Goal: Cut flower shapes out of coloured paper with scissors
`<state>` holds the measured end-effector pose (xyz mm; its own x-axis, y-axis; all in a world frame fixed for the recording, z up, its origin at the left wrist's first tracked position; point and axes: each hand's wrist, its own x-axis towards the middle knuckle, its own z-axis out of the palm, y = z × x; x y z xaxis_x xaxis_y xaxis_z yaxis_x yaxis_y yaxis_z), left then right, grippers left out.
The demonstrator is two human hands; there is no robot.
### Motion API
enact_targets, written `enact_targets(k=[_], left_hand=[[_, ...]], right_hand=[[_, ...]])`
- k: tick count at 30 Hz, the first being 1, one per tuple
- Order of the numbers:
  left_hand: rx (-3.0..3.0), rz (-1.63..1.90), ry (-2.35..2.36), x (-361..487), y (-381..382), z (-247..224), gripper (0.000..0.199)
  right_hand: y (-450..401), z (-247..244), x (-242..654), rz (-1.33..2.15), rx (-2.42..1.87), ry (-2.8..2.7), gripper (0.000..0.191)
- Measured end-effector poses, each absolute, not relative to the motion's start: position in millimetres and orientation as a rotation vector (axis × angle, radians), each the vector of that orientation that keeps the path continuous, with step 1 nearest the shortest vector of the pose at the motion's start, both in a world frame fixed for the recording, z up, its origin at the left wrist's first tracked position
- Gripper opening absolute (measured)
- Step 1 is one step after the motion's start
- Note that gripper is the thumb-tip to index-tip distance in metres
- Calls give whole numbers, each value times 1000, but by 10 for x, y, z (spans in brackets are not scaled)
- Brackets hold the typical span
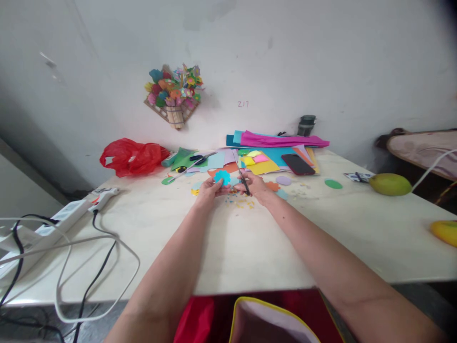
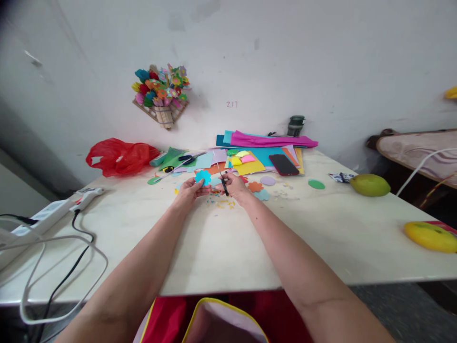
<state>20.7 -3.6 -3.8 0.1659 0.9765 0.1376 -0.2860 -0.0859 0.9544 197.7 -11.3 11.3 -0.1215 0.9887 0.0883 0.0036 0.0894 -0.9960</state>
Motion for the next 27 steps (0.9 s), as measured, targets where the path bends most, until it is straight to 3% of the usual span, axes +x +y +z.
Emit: enact_targets(k=[17, 27], left_hand=[[1261, 1104, 799, 236, -43, -96, 35], [1171, 1286, 792, 215, -21, -75, 36]], right_hand=[[-112, 99, 1903, 1148, -1075, -1288, 41], [-107, 74, 1970, 1281, -1064, -1392, 33]])
